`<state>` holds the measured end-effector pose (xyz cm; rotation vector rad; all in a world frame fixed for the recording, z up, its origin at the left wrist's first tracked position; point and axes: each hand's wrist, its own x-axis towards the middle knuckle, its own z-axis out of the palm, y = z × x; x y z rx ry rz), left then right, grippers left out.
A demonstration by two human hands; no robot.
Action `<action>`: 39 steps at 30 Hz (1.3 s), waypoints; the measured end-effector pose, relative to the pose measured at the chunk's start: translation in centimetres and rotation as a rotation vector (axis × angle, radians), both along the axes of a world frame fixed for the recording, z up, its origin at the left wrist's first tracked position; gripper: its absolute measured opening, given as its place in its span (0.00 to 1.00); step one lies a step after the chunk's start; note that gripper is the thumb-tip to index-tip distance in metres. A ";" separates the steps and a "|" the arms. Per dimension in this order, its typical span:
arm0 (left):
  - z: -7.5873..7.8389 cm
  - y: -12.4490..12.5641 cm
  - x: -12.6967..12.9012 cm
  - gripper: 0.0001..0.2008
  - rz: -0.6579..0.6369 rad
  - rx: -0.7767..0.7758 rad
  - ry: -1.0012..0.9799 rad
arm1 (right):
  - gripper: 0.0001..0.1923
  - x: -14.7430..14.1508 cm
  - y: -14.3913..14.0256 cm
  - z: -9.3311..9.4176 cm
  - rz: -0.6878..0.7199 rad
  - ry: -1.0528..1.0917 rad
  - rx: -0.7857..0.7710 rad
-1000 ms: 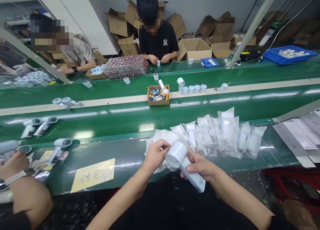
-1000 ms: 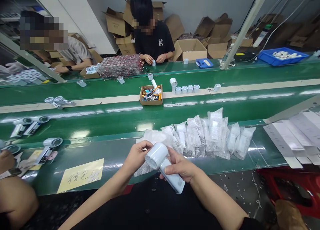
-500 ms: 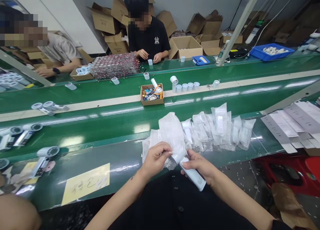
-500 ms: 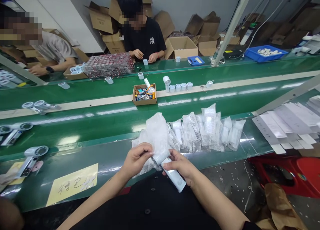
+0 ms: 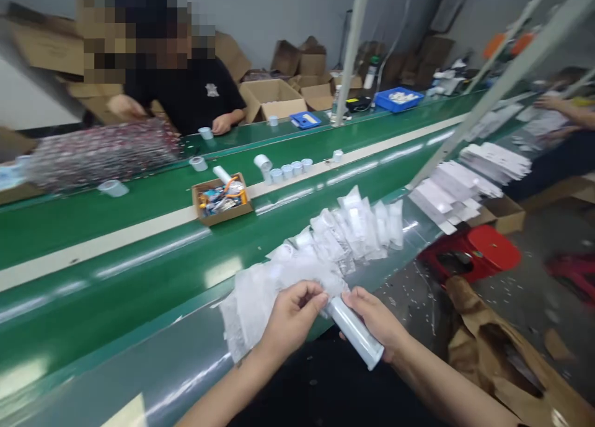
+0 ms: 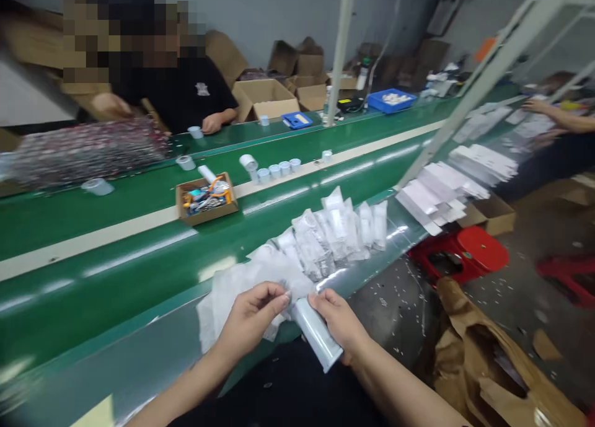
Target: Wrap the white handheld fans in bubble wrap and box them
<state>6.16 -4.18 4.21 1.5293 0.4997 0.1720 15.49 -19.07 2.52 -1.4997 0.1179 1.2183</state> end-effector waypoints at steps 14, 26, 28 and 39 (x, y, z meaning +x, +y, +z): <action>-1.8 -12.7 12.5 0.18 -0.272 -0.323 0.152 | 0.22 14.4 -18.0 5.3 0.212 -0.488 0.064; -1.9 -19.2 29.5 0.30 -0.373 0.329 -0.066 | 0.24 27.9 -20.4 0.4 -0.141 -0.250 0.552; -2.2 -19.9 31.1 0.14 -0.297 0.310 -0.049 | 0.22 31.5 -20.3 -0.4 -0.135 -0.275 0.491; -2.7 -15.9 36.6 0.24 0.366 -0.424 0.096 | 0.32 57.2 -17.3 -6.9 -0.972 -0.276 0.040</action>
